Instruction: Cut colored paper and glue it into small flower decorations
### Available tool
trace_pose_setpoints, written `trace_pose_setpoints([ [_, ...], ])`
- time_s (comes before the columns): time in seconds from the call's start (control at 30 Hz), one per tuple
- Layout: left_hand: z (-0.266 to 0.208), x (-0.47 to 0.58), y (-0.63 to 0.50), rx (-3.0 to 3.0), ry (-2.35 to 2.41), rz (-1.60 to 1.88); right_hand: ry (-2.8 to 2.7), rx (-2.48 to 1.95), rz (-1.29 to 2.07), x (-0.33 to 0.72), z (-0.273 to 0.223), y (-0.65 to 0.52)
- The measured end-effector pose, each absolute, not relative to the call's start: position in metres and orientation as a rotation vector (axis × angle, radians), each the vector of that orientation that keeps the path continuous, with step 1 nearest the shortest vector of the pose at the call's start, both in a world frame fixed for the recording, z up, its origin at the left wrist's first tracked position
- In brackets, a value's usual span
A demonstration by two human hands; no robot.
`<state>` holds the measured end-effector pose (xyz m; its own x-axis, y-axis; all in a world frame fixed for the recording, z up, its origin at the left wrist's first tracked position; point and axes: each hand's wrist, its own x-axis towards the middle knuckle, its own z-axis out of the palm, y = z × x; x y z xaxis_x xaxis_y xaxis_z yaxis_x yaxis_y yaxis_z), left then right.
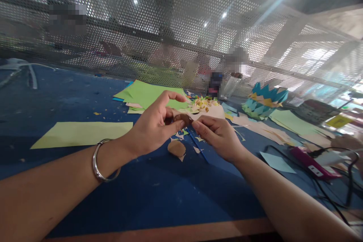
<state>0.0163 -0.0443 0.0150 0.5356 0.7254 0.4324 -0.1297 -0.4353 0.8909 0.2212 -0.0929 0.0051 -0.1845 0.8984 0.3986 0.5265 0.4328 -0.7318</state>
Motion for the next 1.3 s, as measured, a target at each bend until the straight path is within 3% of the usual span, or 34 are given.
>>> trace_pose_setpoints([
  [0.63,0.0167,0.0090,-0.0405,2.101,0.518,1.010,-1.887,-1.214,0.552,0.2209,0.0060,-0.0934],
  [1.3,0.0168,0.0127,-0.0381,1.713,0.480,0.890,-1.875,-1.193,0.541,0.2225,0.0049,-0.0930],
])
